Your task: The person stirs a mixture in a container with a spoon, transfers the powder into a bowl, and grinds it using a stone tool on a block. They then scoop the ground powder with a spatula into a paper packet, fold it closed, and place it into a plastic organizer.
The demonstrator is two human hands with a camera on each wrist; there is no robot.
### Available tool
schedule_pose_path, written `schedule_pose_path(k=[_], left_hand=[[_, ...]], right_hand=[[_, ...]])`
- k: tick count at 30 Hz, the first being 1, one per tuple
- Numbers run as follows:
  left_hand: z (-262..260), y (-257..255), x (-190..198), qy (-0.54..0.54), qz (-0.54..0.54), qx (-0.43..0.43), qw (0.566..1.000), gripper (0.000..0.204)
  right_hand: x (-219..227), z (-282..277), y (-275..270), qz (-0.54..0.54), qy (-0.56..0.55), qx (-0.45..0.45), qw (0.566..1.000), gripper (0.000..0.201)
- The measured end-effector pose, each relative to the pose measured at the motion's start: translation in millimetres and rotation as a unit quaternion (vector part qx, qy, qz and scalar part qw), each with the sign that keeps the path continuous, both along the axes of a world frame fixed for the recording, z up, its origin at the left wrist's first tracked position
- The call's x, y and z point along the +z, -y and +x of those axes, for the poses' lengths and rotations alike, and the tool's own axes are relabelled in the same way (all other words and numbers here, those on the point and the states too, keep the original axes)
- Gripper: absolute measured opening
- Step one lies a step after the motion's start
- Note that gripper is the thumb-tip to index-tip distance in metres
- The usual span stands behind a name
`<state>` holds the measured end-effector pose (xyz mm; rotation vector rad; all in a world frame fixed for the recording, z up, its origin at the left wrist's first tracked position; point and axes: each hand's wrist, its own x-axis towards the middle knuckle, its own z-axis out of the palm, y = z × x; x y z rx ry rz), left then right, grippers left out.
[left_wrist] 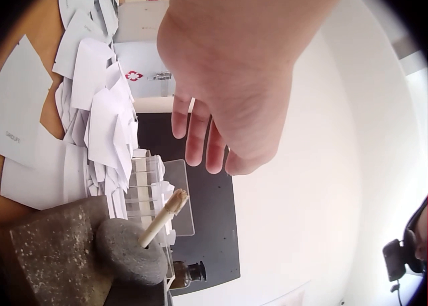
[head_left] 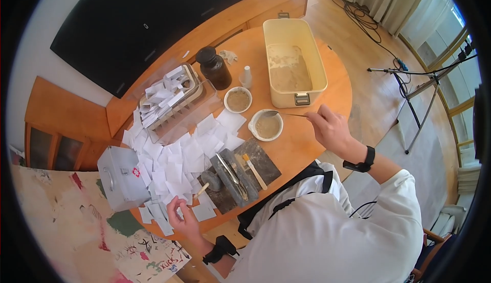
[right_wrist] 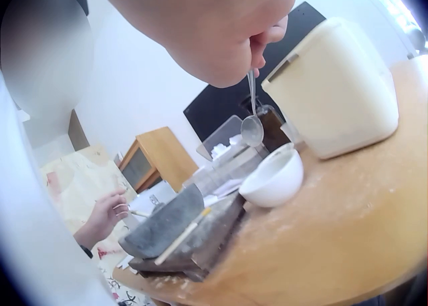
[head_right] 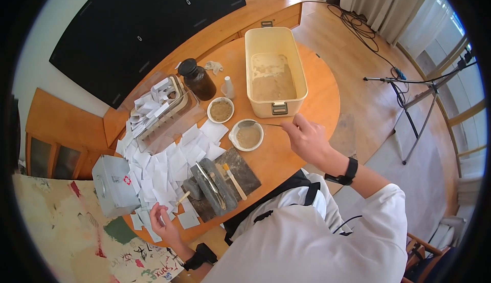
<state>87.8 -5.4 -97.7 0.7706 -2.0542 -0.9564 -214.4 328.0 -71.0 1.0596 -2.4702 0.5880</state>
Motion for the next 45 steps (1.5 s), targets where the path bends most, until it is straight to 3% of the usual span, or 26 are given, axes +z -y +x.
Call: schedule_pose_path(k=[7,13,15,16,18,23,25,30,33,40,42,45], left_hand=[[0,7,5,-0.035,0.040,0.058,0.997,0.023],[-7,10,13,-0.009,0.026,0.084,0.996,0.025],[-10,11,17,-0.003,0.009,0.081,0.997,0.025],[-12,9,18,0.006,0.005,0.075,0.997,0.026],[-11,11,14,0.016,-0.016,0.060,0.998,0.027],[-14,3,13,0.059,-0.040,0.069,0.995,0.026],[-12,2,12,0.127,0.000,0.048,0.991,0.027],[-10,-1,7,0.186,0.040,-0.005,0.982,0.023],[-7,3,1,0.192,0.058,-0.017,0.980,0.017],[-16,-7,6,0.135,0.043,-0.012,0.990,0.010],[-12,-10,1,0.122,0.043,-0.011,0.992,0.009],[-14,-14,-1,0.103,0.019,-0.038,0.994,0.009]], right_hand=[[67,-33,-24,-0.109,0.080,-0.070,0.988,0.006],[74,-117,-18,0.051,0.014,-0.091,0.994,0.007],[59,-151,-6,0.178,-0.037,-0.058,0.982,0.004],[57,-164,2,0.169,-0.040,-0.059,0.983,0.004],[57,-188,21,0.286,-0.035,-0.049,0.956,0.003],[42,-242,49,0.352,-0.073,0.005,0.933,0.002],[40,-248,55,0.370,-0.086,0.008,0.925,0.002],[46,-234,62,0.466,0.047,0.048,0.882,0.008],[42,-235,62,0.461,0.066,0.056,0.883,0.013],[22,-252,79,0.509,0.198,0.033,0.837,0.018],[31,-246,87,0.502,0.307,0.042,0.808,0.018],[14,-261,100,0.483,0.371,0.027,0.792,0.017]])
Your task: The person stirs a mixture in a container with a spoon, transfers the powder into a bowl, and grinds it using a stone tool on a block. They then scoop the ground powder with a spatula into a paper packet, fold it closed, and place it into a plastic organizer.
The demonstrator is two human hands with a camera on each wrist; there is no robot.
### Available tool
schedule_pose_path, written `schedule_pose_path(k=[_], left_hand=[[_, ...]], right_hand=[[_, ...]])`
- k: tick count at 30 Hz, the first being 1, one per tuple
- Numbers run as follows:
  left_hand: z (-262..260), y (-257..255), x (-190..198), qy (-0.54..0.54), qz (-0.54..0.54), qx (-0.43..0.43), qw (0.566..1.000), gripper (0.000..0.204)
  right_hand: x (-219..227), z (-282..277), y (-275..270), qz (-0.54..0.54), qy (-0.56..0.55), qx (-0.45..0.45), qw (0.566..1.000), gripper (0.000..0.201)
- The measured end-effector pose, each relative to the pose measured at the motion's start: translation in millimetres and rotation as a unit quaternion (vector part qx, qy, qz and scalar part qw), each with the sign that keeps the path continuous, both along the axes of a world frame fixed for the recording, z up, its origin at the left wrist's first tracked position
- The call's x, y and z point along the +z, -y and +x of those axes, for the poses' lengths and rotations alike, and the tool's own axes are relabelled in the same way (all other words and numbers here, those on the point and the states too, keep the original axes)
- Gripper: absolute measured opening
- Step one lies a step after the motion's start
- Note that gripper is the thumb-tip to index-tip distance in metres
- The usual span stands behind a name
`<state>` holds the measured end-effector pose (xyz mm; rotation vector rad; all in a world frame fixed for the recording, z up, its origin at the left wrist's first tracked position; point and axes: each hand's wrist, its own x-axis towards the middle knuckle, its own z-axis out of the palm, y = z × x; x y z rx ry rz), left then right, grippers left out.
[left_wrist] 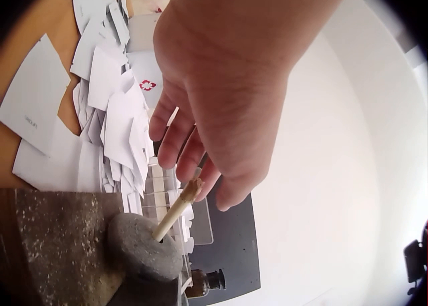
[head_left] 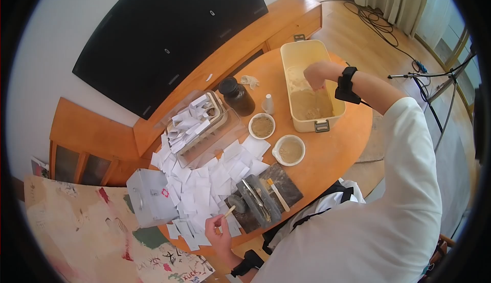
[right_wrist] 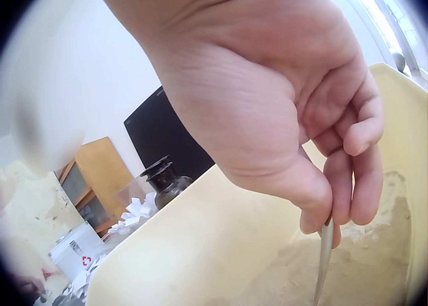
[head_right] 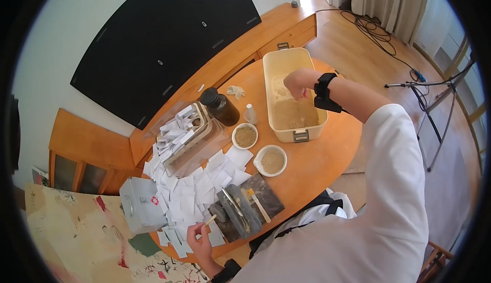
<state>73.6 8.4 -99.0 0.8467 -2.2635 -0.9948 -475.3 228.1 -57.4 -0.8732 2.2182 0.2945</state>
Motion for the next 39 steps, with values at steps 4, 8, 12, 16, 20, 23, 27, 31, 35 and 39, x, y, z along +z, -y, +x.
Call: schedule_pose_path(k=[4,8,12,16,20,23,27,31,35,39], left_hand=[[0,-13,-5,-0.028,-0.016,0.009,0.999,0.014],[-5,-20,-10,-0.074,0.000,0.030,0.997,0.013],[-11,-26,-14,-0.083,0.009,0.034,0.996,0.012],[-10,-25,-18,-0.084,0.008,0.031,0.996,0.011],[-7,-24,-23,-0.114,0.018,0.045,0.992,0.013],[-4,-24,-24,-0.106,0.036,0.056,0.992,0.013],[-3,-22,-25,-0.103,0.013,0.062,0.993,0.014],[-2,-23,-24,-0.109,0.018,0.065,0.992,0.013],[-2,-24,-32,-0.121,0.019,0.066,0.990,0.014],[-1,-23,-34,-0.126,0.020,0.065,0.990,0.014]], right_hand=[[8,1,5,0.014,0.013,-0.028,0.999,0.022],[19,7,2,0.027,0.005,-0.034,0.999,0.021],[21,5,-15,-0.037,0.006,-0.075,0.997,0.020],[54,25,-37,-0.079,-0.016,-0.090,0.993,0.019],[80,42,-59,-0.159,-0.003,-0.149,0.976,0.019],[93,58,-75,-0.207,-0.007,-0.185,0.961,0.022],[90,77,-99,-0.286,0.033,-0.276,0.917,0.020],[78,86,-108,-0.303,0.049,-0.324,0.895,0.019],[77,98,-115,-0.342,0.078,-0.363,0.863,0.019],[75,103,-119,-0.358,0.094,-0.379,0.848,0.019]])
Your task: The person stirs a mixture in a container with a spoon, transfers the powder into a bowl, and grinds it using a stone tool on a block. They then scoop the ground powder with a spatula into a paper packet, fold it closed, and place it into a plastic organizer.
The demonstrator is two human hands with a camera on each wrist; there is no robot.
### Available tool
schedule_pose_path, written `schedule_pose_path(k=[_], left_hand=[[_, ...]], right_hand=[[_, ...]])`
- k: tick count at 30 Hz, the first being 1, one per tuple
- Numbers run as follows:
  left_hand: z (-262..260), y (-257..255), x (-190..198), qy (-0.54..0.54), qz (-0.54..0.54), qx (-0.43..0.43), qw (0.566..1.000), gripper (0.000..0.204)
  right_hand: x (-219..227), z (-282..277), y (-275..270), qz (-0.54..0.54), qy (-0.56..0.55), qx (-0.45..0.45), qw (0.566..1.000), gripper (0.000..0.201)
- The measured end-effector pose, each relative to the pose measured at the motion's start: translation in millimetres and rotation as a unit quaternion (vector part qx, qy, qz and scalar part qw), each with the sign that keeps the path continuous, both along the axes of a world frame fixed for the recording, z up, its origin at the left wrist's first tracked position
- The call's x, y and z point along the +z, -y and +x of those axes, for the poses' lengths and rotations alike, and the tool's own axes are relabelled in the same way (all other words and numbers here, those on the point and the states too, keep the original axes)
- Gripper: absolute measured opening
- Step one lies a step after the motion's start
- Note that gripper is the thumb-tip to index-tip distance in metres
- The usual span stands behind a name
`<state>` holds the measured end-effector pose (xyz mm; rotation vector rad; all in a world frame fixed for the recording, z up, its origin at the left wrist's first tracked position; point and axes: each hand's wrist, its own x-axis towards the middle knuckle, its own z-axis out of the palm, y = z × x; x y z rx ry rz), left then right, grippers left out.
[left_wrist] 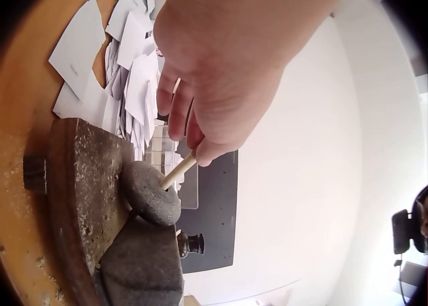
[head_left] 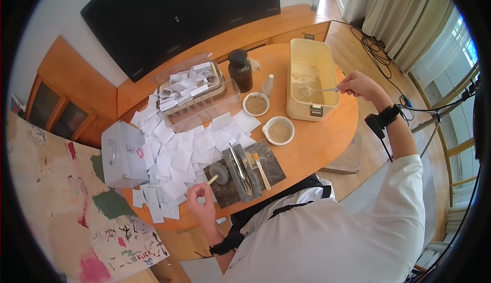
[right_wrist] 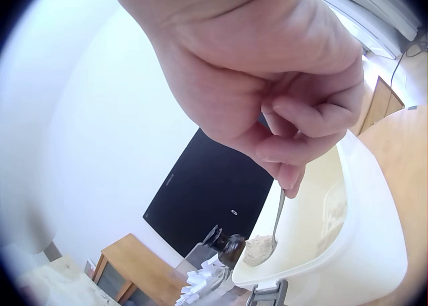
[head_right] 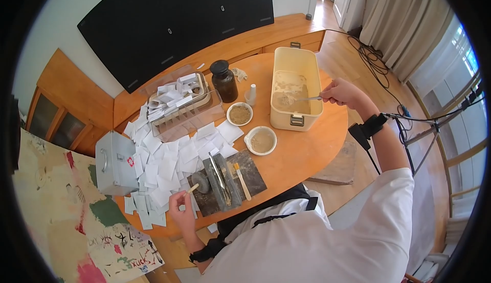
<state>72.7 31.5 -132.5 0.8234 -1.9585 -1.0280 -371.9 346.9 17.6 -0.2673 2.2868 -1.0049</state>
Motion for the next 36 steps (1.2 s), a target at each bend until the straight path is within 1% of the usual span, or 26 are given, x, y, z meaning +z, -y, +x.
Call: schedule_pose_path(k=[3,7,10,12,13,15,19,22,24,28,30,34,36], left_hand=[[0,2,-3,-0.009,0.003,-0.005,1.000,0.013],[1,3,-7,-0.014,0.007,-0.008,1.000,0.013],[3,3,-5,0.000,0.000,-0.020,1.000,0.012],[3,2,-4,0.002,0.002,-0.021,1.000,0.012],[3,2,-4,0.002,0.004,-0.022,1.000,0.012],[3,1,-3,0.004,0.004,-0.022,1.000,0.011],[3,1,-2,0.008,0.005,-0.020,1.000,0.010],[2,0,-1,0.003,0.012,-0.018,1.000,0.010],[2,0,0,0.004,0.009,-0.019,1.000,0.010],[3,1,-1,0.003,0.006,-0.021,1.000,0.010],[3,2,-3,0.002,0.006,-0.022,1.000,0.010],[3,1,-2,-0.001,0.008,-0.023,1.000,0.010],[1,0,0,-0.007,0.010,-0.019,1.000,0.011]], right_hand=[[1,8,-3,-0.006,-0.009,-0.007,1.000,0.019],[-11,2,-12,-0.017,0.000,-0.011,1.000,0.020],[-7,7,-7,0.000,-0.012,-0.012,1.000,0.020],[2,16,-2,0.026,-0.084,-0.017,0.996,0.021],[-1,14,-4,0.026,-0.084,-0.017,0.996,0.021],[-10,7,-9,0.005,-0.138,0.005,0.990,0.022],[-11,4,-9,0.008,-0.167,0.007,0.986,0.023],[-8,7,-5,0.031,-0.187,0.012,0.982,0.025],[-6,11,-2,0.062,-0.232,0.016,0.971,0.025],[-12,8,-4,0.073,-0.238,0.027,0.968,0.026],[-18,4,-5,0.109,-0.309,0.049,0.944,0.025],[-16,9,-3,0.086,-0.292,0.035,0.952,0.023],[-18,6,-4,0.089,-0.263,0.027,0.960,0.022]])
